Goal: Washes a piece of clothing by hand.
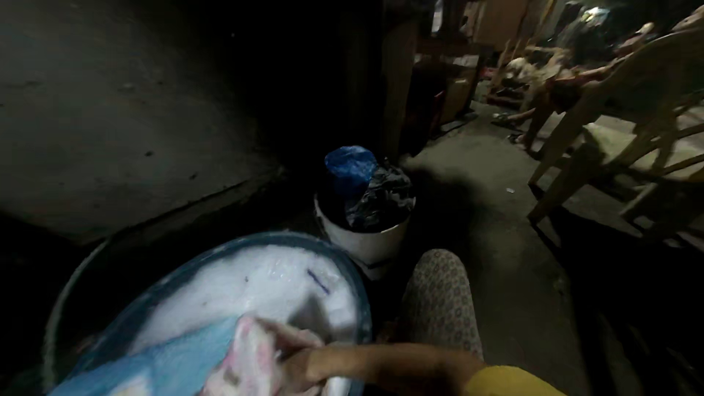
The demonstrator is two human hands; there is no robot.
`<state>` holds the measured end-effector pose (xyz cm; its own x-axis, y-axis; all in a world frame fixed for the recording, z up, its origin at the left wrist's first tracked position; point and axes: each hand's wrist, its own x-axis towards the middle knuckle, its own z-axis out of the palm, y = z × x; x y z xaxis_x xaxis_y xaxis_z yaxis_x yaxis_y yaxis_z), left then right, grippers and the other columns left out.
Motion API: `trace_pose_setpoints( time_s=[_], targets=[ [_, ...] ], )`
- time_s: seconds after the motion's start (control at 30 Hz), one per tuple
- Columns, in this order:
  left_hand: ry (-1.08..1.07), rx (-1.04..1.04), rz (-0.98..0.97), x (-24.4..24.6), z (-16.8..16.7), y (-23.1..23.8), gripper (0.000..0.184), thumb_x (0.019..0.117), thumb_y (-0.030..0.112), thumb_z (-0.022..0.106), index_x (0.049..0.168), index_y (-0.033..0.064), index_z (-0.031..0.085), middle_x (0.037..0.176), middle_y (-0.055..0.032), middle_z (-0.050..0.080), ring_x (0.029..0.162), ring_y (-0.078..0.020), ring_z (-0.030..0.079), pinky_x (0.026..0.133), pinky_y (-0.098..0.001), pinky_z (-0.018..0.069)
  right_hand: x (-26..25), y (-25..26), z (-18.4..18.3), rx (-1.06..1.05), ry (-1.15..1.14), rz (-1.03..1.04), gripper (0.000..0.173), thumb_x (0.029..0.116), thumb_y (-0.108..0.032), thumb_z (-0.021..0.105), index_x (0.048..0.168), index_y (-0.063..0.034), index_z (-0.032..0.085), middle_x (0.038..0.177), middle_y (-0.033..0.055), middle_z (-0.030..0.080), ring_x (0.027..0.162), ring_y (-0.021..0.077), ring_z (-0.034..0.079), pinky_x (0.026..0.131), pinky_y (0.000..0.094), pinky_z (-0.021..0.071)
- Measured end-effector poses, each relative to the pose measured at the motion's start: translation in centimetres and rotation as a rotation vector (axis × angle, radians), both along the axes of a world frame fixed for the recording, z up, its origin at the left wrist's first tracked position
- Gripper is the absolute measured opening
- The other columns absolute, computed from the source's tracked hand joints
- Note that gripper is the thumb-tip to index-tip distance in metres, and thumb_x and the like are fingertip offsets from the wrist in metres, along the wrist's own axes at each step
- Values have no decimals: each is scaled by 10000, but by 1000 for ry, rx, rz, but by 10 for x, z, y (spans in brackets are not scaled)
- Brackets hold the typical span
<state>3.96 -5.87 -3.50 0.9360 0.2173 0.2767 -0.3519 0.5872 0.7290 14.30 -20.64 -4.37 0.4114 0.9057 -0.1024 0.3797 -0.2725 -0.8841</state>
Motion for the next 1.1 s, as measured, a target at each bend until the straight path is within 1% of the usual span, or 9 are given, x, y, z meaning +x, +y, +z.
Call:
trace_pose_setpoints(
  time_s=[0.2, 0.3, 0.37, 0.47, 0.57, 0.77, 0.93, 1.0, 1.1],
  targets=[
    [173, -72, -96, -4, 40, -23, 599, 879, 729, 567, 1134, 226, 769, 1071, 24, 773, 992, -85, 731, 883, -321, 614, -18, -31, -4, -249, 323, -237, 466, 1049, -95, 533, 1468, 91, 450, 1461, 262, 529, 1349, 270, 534, 1148, 373, 402],
    [571, 58, 24, -18, 28, -2, 146, 928, 261, 690, 1011, 142, 680, 895, 6, 758, 811, -92, 724, 755, -280, 615, 2, -35, -6, -352, 369, -272, 434, 1065, -30, 458, 1462, 137, 404, 1464, 313, 482, 1346, 329, 503, 1148, 411, 383],
    [831, 261, 92, -24, 17, 11, 241, 914, -65, 626, 1127, 31, 566, 877, -17, 717, 776, -95, 698, 735, -274, 600, 30, -31, -23, -343, 369, -342, 350, 1031, 0, 525, 1362, 113, 505, 1288, 230, 592, 1133, 202, 592, 1012, 316, 474],
    [955, 569, 109, -35, -4, 33, 392, 879, -83, 641, 1256, -13, 556, 961, -70, 676, 806, -108, 653, 745, -301, 572, 92, -51, -73, 21, 310, -301, 361, 979, -47, 630, 1305, 97, 576, 1173, 168, 673, 1024, 111, 654, 902, 257, 548],
    [1022, 801, 107, -55, 7, 56, 235, 1002, 29, 544, 1213, -14, 638, 953, -99, 666, 773, -120, 609, 728, -334, 544, 105, -66, -1, 77, 214, -497, 279, 1037, -44, 511, 1293, 61, 544, 1138, 111, 639, 1000, 67, 625, 886, 215, 530],
    [1610, 1468, 288, -72, 23, 70, 420, 943, 351, 731, 1212, 30, 696, 1230, -283, 657, 1182, -491, 604, 971, -728, 442, 108, -44, 56, -711, -128, -161, 257, 900, -51, 751, 1108, 57, 646, 892, 186, 641, 738, 265, 629, 695, 460, 543],
    [931, 1474, -47, -3, -43, -31, 608, 1008, 277, 618, 1562, 114, 426, 1514, -167, 517, 1412, -331, 480, 1176, -533, 384, 50, 3, -23, -723, -203, 495, 382, 1034, -182, 569, 1331, 57, 599, 1310, 304, 609, 1244, 462, 571, 1059, 648, 402],
    [979, 1439, -326, 1, -74, -47, 774, 1002, 252, 623, 1636, 89, 209, 1610, -193, 382, 1469, -346, 410, 1199, -550, 342, 36, 24, -60, -845, -242, 688, 456, 978, -287, 669, 1310, 21, 615, 1246, 319, 632, 1173, 523, 591, 942, 754, 415],
    [1223, 1564, -576, -1, -91, -30, 735, 1017, 272, 605, 1637, 140, 232, 1448, -278, 534, 1321, -471, 532, 1071, -663, 414, 50, 34, -102, -921, -133, 633, 599, 1027, -403, 596, 1518, -80, 482, 1452, 287, 535, 1362, 502, 478, 1073, 751, 326]
  ],
)
